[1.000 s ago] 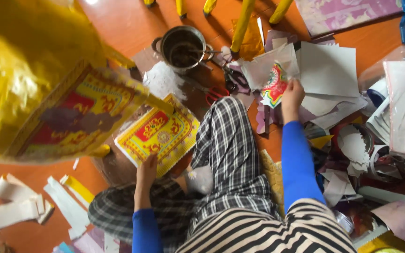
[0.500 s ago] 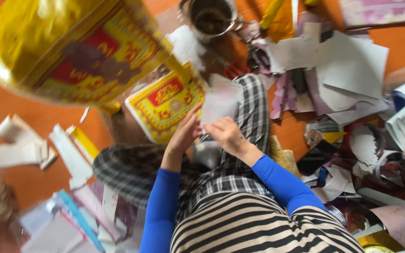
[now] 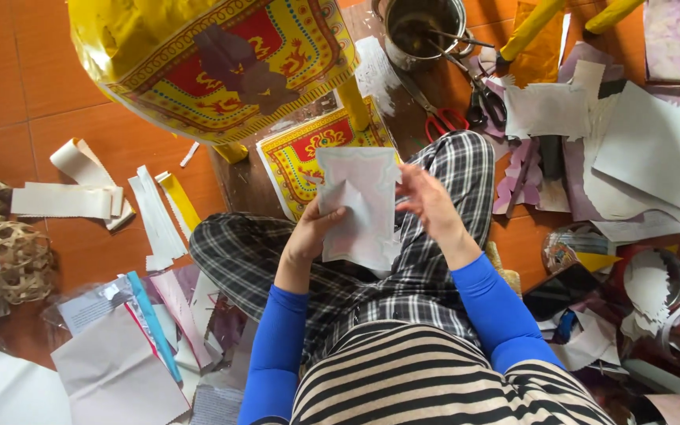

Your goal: Decorating and assembling yellow paper horse effigies using glue and paper strips.

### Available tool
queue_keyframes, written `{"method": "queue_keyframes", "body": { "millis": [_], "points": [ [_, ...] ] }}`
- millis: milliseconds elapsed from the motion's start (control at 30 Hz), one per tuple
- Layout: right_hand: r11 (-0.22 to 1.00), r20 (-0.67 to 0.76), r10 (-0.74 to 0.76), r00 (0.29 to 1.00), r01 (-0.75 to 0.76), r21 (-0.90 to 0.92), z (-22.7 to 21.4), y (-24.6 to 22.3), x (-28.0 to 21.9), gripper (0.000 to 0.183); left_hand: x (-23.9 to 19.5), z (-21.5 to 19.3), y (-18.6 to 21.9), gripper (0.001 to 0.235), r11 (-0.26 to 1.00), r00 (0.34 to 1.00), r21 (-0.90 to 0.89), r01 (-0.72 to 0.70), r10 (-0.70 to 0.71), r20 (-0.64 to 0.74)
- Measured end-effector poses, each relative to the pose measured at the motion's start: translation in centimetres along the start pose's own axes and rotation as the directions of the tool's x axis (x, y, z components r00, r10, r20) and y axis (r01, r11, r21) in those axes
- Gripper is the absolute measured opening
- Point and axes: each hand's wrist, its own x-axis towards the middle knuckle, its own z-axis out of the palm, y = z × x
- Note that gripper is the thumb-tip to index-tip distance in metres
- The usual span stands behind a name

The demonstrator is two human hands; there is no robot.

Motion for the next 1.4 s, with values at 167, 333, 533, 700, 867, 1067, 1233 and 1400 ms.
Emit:
{"method": "queue_keyframes", "body": {
  "millis": [167, 333, 533, 700, 867, 1067, 1233, 1400],
  "points": [
    [0.965, 0.153, 0.097, 0.983, -0.130, 0.226, -1.7, 3.9, 1.7, 0.014, -0.8, 0.9, 0.6, 0.051, 0.999, 0.999, 0.032, -0.020, 0.019, 0.043],
    [0.978, 0.121, -0.038, 0.992, 0.012, 0.209, -2.4, 4.2, 2.1, 0.001, -0.6, 0.9, 0.3, 0.050, 0.990, 0.997, 0.129, -0.060, 0.053, 0.057],
    [0.947, -0.159, -0.290, 0.944, 0.307, 0.094, -3.4, 2.9, 2.5, 0.005, -0.4, 2.5, 1.1, 0.058, 0.965, 0.991, 0.240, -0.103, 0.080, 0.107],
    [0.907, -0.083, -0.409, 0.909, 0.415, 0.072, -1.8, 0.7, 1.1, 0.004, -0.1, 3.5, 0.7, 0.059, 0.995, 0.998, 0.100, 0.007, -0.013, 0.063],
    [0.853, 0.024, -0.509, 0.860, 0.508, -0.116, -1.4, 1.5, 0.5, 0.007, 0.4, 2.7, -0.4, 0.061, 0.995, 0.999, 0.097, 0.024, -0.021, -0.025],
    [0.555, 0.275, -0.621, 0.734, 0.660, -0.507, -2.0, 3.8, 0.3, 0.008, -1.1, 5.6, 2.4, 0.072, 0.967, 0.991, -0.240, 0.088, -0.061, 0.119],
    [0.413, 0.435, -0.628, 0.646, 0.749, -0.518, -0.3, 2.4, -1.2, 0.012, -1.0, 6.7, 3.2, 0.078, 0.961, 0.970, -0.277, 0.006, 0.062, 0.235],
    [0.499, 0.589, -0.484, 0.648, 0.757, -0.422, 0.4, 0.9, -2.1, 0.010, 0.1, 4.4, 1.3, 0.063, 0.933, 0.997, -0.361, 0.002, 0.025, 0.068]
  ]
}}
